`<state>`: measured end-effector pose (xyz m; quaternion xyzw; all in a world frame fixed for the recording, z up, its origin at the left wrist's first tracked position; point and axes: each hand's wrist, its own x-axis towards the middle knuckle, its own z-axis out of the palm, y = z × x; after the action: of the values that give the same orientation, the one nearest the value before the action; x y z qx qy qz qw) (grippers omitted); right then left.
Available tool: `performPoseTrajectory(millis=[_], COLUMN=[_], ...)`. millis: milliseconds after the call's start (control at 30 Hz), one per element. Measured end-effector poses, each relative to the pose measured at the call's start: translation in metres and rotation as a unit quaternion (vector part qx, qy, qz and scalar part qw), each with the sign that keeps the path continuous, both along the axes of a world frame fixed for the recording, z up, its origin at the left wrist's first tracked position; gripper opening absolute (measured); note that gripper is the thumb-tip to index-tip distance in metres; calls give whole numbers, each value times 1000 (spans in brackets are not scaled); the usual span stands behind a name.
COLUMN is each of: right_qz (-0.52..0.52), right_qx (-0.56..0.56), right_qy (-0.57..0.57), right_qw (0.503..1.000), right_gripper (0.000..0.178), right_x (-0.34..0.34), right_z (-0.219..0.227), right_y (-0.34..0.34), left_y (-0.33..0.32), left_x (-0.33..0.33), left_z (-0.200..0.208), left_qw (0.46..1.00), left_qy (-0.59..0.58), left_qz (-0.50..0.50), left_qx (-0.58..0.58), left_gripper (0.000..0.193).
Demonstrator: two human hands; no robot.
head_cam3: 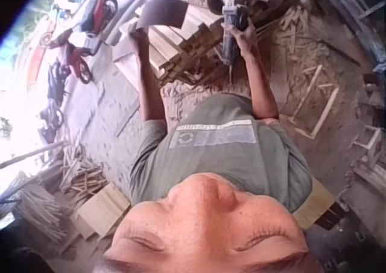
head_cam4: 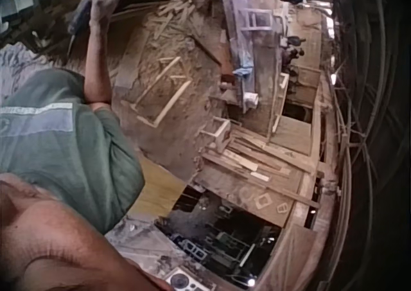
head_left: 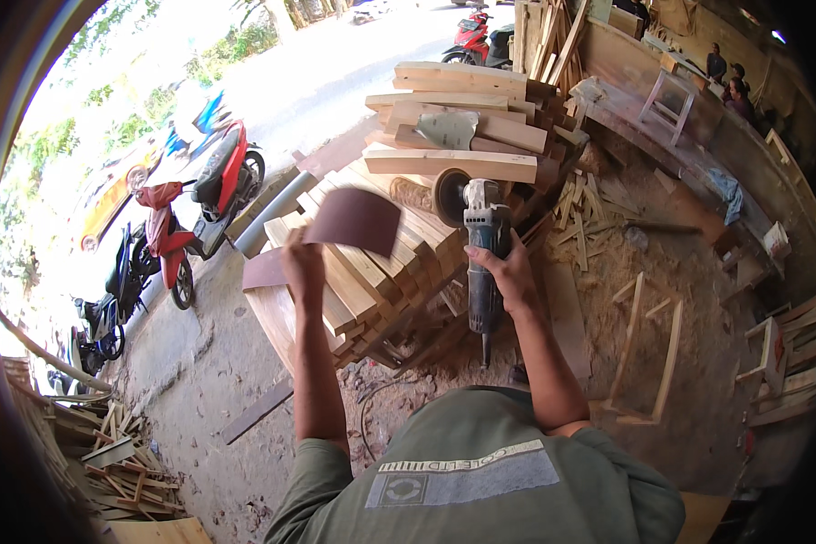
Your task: The person sands wooden planks and a wooden frame using a power sander and sheets of sandpaper.
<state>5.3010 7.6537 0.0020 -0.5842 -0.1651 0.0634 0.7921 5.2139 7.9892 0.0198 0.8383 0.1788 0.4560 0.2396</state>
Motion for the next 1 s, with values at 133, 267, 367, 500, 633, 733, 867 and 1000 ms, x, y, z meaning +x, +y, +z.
performPoseTrajectory(millis=[133,267,367,500,633,733,867,1000], right_qz=[4,9,5,3,-7,-5,-6,-7], right_qx=[-5,5,-1,1,2,1,-12,-6], right_qy=[15,26,42,20,26,20,21,19], right_qw=[1000,1000,999,1000,1000,1000,1000,1000], right_gripper=[41,42,42,42,43,45,45,44], right_x=[-2,-2,-6,-6,-4,-8,-7,-10], right_z=[2,3,5,0,-2,0,-3,0], right_y=[-2,-4,-4,-5,-11,-9,-14,-15], left_y=[-6,-30,-2,13,-7,59,-10,9], left_x=[-3,2,6,-2,-1,-3,-9,-9], left_z=[18,17,7,7,13,-10,23,22], left_qw=[993,984,994,991,999,957,994,998], left_qy=[-10,86,-3,-82,13,-110,101,-24], left_qz=[101,-22,32,47,5,20,36,-51], left_qx=[-64,152,-103,-98,40,-268,27,-21], left_gripper=[19,13,26,39,24,31,33,28])
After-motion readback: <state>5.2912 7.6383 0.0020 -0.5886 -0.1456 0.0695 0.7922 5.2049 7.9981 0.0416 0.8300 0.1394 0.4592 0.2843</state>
